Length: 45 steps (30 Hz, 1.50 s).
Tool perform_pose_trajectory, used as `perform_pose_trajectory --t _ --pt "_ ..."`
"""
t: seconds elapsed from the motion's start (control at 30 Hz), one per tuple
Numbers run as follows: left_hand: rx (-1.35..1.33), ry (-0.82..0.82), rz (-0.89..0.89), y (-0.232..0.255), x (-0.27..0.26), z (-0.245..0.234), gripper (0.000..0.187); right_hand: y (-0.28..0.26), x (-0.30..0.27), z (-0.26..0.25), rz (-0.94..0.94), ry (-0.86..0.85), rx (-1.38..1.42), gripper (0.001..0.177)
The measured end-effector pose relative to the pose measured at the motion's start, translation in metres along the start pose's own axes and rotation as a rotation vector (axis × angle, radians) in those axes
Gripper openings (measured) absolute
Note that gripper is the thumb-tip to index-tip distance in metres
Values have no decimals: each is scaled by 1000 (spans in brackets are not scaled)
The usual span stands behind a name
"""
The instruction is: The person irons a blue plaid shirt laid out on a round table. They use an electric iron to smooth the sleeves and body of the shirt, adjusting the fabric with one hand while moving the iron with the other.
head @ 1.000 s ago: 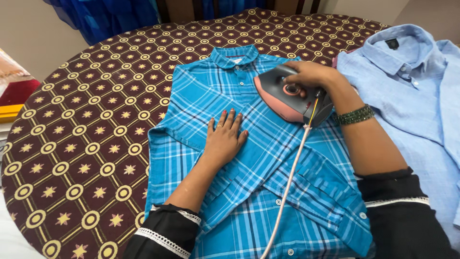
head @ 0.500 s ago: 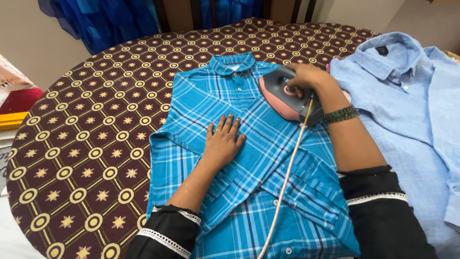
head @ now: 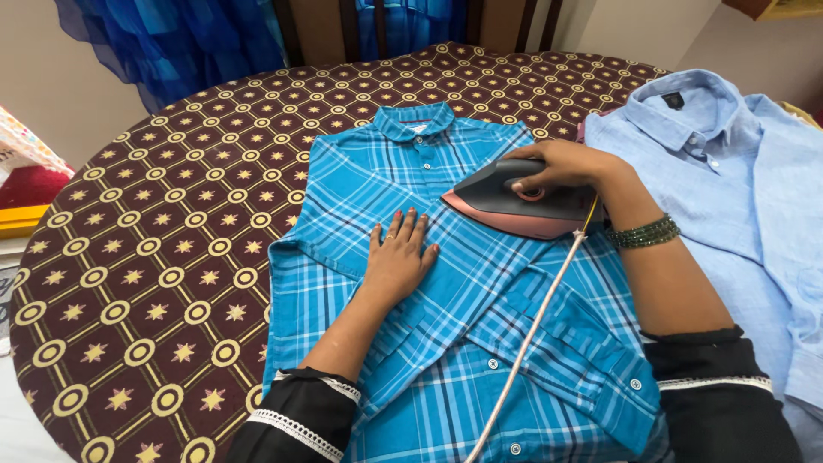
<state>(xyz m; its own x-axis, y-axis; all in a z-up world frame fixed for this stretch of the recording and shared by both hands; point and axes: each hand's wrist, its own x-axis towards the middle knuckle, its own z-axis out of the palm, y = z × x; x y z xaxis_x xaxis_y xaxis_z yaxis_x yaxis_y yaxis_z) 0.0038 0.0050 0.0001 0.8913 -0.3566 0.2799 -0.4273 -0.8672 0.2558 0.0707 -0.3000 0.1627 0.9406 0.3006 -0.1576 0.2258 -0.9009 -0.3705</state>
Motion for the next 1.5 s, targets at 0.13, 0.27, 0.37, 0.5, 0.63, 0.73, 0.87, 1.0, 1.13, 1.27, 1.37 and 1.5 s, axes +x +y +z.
perform_pose_trajectory --t 0.13,0.27,0.37,0.5,0.63,0.73,0.87,1.0,1.13,1.27,1.37,1.5 --pt "6 5 6 1 -1 2 65 0 2 -1 -18 -14 -45 66" --pt "15 25 16 0 -1 3 65 -8 13 4 110 46 -188 62" --pt "12 46 25 -1 -1 4 64 -12 30 7 162 113 -281 60" --pt "18 63 34 -1 -2 4 64 -10 59 11 235 147 -327 54" --pt "6 65 34 -1 -2 3 64 2 95 16 336 193 -279 59" --pt "6 65 33 0 -2 2 64 11 120 15 424 180 -284 59" --pt "-6 48 24 0 -2 1 65 19 146 17 540 203 -258 55" --pt "5 58 25 0 0 0 65 18 158 16 586 215 -253 53" --pt "1 65 29 -1 -2 4 64 13 141 9 503 167 -230 56" --pt "-23 71 39 -2 -2 2 65 1 105 -1 433 54 -119 52" --pt "-11 58 31 -2 -1 3 65 -5 86 1 296 -15 -113 46" --pt "-17 54 30 -3 -1 4 65 -1 57 0 177 -101 -86 39"
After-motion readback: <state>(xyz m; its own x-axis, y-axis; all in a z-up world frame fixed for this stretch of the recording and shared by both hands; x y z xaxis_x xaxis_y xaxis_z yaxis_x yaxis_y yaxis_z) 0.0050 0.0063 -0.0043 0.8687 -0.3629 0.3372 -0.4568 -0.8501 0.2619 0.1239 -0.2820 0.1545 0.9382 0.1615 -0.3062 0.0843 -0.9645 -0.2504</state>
